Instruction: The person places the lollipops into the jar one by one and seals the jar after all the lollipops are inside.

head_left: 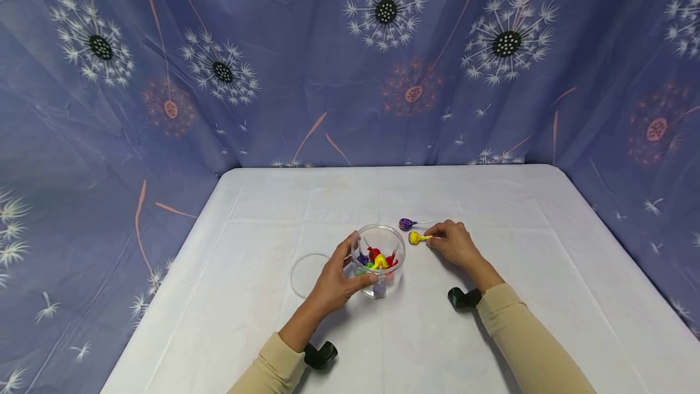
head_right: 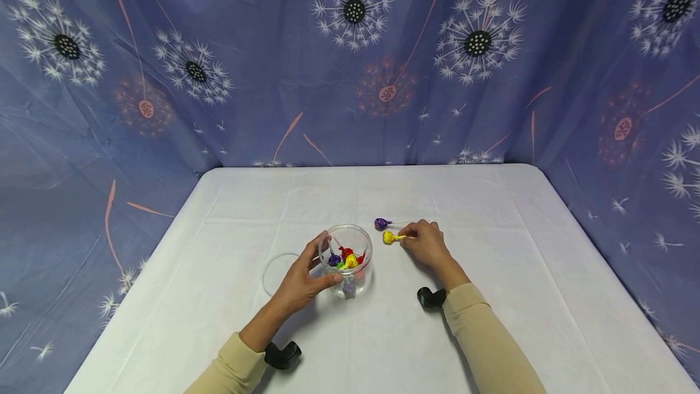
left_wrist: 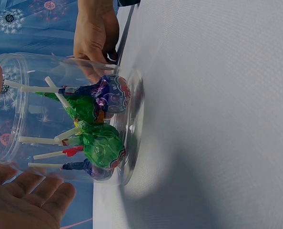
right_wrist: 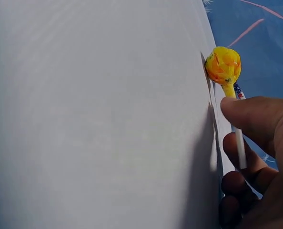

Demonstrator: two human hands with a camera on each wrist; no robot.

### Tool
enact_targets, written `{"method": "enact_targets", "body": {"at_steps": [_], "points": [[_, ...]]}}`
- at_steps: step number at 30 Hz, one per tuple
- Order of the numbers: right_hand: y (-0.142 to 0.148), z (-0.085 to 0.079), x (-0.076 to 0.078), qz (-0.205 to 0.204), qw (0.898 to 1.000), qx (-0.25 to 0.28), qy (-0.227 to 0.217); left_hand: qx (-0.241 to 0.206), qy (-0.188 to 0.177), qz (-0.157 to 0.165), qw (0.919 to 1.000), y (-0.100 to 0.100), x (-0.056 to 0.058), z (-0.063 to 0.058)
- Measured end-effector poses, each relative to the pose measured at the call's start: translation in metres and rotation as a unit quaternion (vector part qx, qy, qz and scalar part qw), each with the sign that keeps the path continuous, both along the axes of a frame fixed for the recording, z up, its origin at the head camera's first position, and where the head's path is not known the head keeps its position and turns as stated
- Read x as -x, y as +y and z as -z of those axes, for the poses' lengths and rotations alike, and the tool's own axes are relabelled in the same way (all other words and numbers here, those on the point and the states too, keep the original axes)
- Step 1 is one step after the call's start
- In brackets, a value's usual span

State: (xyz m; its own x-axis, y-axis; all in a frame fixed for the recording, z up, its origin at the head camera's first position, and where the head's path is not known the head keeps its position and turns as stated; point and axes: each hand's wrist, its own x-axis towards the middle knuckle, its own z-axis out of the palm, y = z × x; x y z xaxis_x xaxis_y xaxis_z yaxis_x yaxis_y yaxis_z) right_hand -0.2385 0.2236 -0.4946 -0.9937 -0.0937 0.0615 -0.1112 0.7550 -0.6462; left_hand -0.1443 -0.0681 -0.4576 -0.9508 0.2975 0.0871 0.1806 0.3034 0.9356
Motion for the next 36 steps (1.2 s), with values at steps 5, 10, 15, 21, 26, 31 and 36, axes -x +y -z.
{"method": "enact_targets", "body": {"at_steps": [5, 10, 15, 21, 26, 31, 36], "points": [[0.0, -0.002, -0.004, -0.003, 1.0, 0.011, 0.021, 0.0, 0.001, 0.001, 1.0, 0.0, 0.0, 0.0], [0.001, -0.007, -0.008, -0.017, 0.998, 0.016, 0.05, -0.003, 0.002, 0.002, 1.0, -0.001, 0.0, -0.002], [0.001, -0.015, -0.01, -0.024, 0.998, 0.013, 0.051, -0.003, 0.002, 0.002, 1.0, 0.0, -0.001, -0.002], [-0.004, -0.027, -0.013, -0.025, 0.996, 0.02, 0.078, 0.0, -0.002, 0.0, 1.0, 0.0, -0.001, -0.002], [-0.011, -0.044, -0.016, -0.03, 0.993, 0.034, 0.112, -0.005, 0.002, 0.0, 1.0, 0.0, -0.003, -0.006], [-0.017, -0.059, -0.021, -0.038, 0.99, 0.052, 0.126, -0.002, 0.003, 0.0, 1.0, 0.0, 0.0, -0.001], [-0.025, -0.074, -0.026, -0.046, 0.986, 0.083, 0.136, -0.003, 0.006, 0.004, 1.0, 0.0, 0.0, -0.001]]}}
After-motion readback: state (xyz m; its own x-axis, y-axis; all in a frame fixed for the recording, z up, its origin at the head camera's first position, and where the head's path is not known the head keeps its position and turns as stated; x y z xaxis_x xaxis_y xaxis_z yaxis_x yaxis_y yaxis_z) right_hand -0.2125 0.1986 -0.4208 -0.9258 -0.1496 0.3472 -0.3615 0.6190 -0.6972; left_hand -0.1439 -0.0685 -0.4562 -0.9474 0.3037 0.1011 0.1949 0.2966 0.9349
